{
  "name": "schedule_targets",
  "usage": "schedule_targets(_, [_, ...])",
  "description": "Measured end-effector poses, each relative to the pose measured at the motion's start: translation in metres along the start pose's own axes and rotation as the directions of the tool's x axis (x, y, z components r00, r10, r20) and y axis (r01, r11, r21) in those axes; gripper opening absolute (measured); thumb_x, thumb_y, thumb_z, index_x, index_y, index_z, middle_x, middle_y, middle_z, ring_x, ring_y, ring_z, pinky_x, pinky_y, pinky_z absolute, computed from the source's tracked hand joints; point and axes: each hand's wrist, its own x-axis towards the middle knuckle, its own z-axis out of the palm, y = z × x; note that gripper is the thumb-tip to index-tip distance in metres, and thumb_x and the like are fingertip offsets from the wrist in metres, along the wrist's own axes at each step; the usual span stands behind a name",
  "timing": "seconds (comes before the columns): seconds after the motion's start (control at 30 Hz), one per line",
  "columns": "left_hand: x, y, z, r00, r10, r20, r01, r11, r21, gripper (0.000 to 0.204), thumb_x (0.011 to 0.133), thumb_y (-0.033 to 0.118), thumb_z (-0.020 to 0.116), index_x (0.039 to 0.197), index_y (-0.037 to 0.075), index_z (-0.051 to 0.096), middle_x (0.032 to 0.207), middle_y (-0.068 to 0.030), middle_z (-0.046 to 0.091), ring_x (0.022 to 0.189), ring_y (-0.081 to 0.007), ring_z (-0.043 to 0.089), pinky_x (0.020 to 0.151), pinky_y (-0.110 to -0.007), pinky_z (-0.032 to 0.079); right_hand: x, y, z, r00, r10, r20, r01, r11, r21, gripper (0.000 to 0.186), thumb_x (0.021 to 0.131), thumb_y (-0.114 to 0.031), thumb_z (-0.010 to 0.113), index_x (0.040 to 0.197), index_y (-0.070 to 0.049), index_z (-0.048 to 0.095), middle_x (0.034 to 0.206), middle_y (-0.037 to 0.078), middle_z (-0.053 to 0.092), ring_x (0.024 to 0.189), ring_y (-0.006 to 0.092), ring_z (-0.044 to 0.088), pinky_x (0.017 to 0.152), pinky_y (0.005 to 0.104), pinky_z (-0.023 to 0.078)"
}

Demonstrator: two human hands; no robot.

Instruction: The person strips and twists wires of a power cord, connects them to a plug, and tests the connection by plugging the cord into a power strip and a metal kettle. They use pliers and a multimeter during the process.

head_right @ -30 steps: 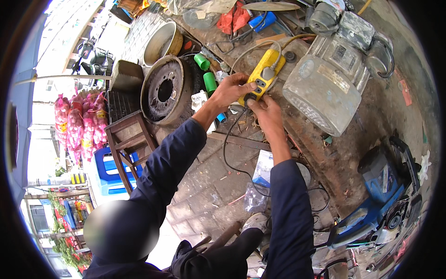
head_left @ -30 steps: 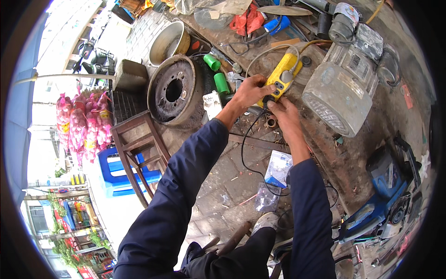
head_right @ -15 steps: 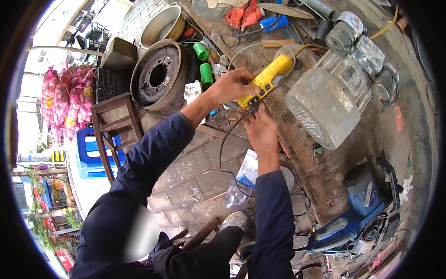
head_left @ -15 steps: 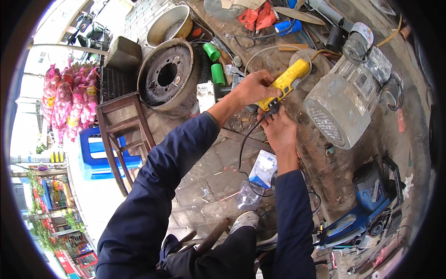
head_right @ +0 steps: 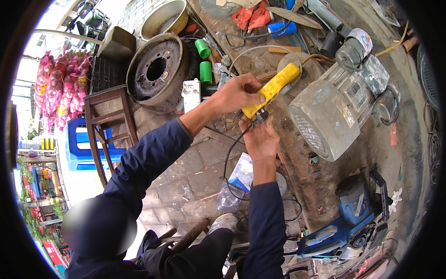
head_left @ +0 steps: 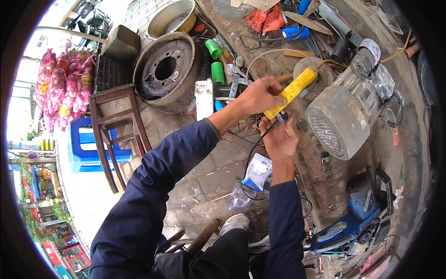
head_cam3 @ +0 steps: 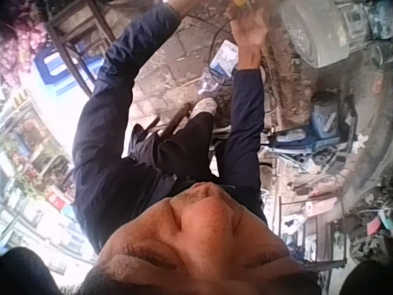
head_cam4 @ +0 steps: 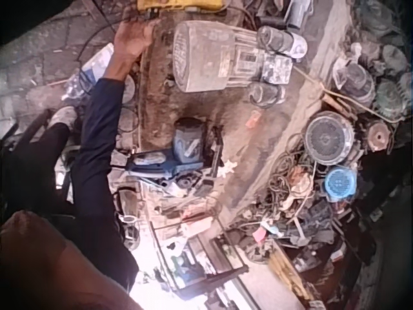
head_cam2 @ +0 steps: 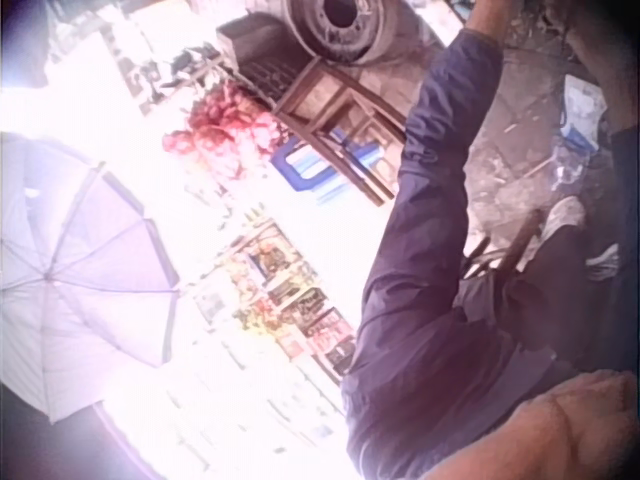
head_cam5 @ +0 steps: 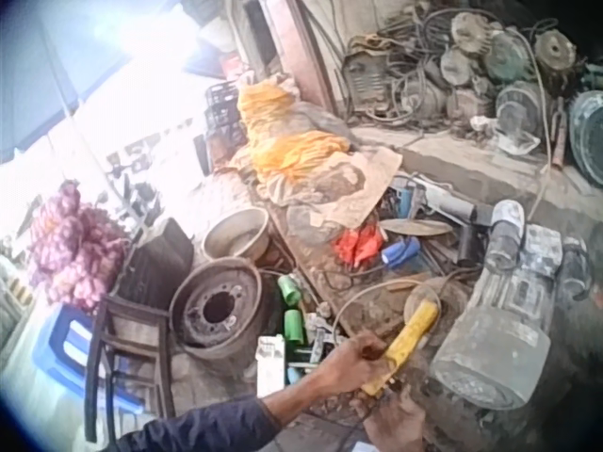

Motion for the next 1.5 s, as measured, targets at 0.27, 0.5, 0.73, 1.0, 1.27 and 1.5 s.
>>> schedule_targets(0.27, [0.002, 0.003, 0.006, 0.995, -0.085, 0.048, 0.088, 0.993, -0.079, 0.042, 0.087, 0.021, 0.083, 0.116, -0.001, 0.061, 0.106, -0.0096, 0.067, 0.098, -0.0169, 0.064, 0.087, -0.031, 0.052, -0.006, -0.003, -0.002, 0.999, 0.027, -0.023, -0.026, 0.999, 0.048, 0.063, 0.097, -0.047, 0.067, 0.138, -0.001, 0.054, 0.121, 0.013, 0.061, 0.11, 0.0316, 0.058, 0.103, 0.0446, 0.048])
schedule_targets(0.5, [0.002, 0.01, 0.014, 0.983, -0.148, 0.107, 0.171, 0.955, -0.242, 0.055, 0.086, 0.027, 0.085, 0.12, -0.004, 0.056, 0.11, -0.0141, 0.065, 0.1, -0.0198, 0.063, 0.088, -0.032, 0.052, -0.011, -0.001, 0.006, 0.998, 0.041, -0.054, -0.034, 0.992, 0.121, 0.065, 0.096, -0.052, 0.069, 0.13, 0.001, 0.054, 0.111, 0.012, 0.058, 0.108, 0.0301, 0.059, 0.101, 0.0442, 0.05])
schedule_targets(0.73, [-0.005, 0.007, 0.019, 0.989, -0.133, 0.066, 0.145, 0.963, -0.229, 0.064, 0.1, 0.039, 0.067, 0.14, -0.007, 0.05, 0.119, -0.0144, 0.065, 0.101, -0.0201, 0.063, 0.087, -0.031, 0.052, -0.011, 0.004, 0.016, 0.995, 0.097, 0.007, -0.097, 0.985, 0.143, 0.065, 0.098, -0.056, 0.064, 0.13, 0.0, 0.054, 0.115, 0.015, 0.063, 0.109, 0.0269, 0.06, 0.102, 0.0411, 0.049])
schedule_targets(1.0, [-0.003, -0.003, 0.028, 0.971, -0.211, 0.115, 0.237, 0.921, -0.309, 0.053, 0.108, 0.039, 0.05, 0.14, -0.002, 0.053, 0.113, -0.0115, 0.066, 0.097, -0.0169, 0.062, 0.079, -0.032, 0.053, -0.007, 0.004, 0.023, 0.992, -0.032, -0.119, 0.03, 0.999, -0.017, 0.058, 0.095, -0.052, 0.069, 0.128, -0.004, 0.06, 0.115, 0.009, 0.064, 0.106, 0.0251, 0.062, 0.102, 0.0429, 0.05])
schedule_targets(1.27, [-0.002, -0.004, 0.028, 0.976, -0.178, 0.129, 0.215, 0.896, -0.389, 0.047, 0.108, 0.037, 0.049, 0.137, 0.0, 0.054, 0.105, -0.0109, 0.065, 0.084, -0.0163, 0.062, 0.064, -0.031, 0.054, 0.001, 0.003, 0.025, 0.975, -0.033, -0.222, 0.006, 0.992, -0.123, 0.055, 0.101, -0.052, 0.061, 0.128, -0.004, 0.06, 0.111, 0.009, 0.065, 0.099, 0.0246, 0.064, 0.092, 0.0435, 0.056])
schedule_targets(1.5, [-0.003, -0.002, 0.033, 0.946, -0.289, 0.147, 0.324, 0.818, -0.475, 0.041, 0.11, 0.034, 0.043, 0.138, 0.006, 0.055, 0.093, -0.0068, 0.065, 0.063, -0.0161, 0.06, 0.047, -0.031, 0.047, 0.005, 0.013, 0.021, 0.975, -0.133, -0.177, 0.101, 0.979, -0.175, 0.051, 0.1, -0.054, 0.062, 0.122, -0.008, 0.063, 0.101, 0.003, 0.066, 0.084, 0.0185, 0.062, 0.078, 0.0379, 0.055])
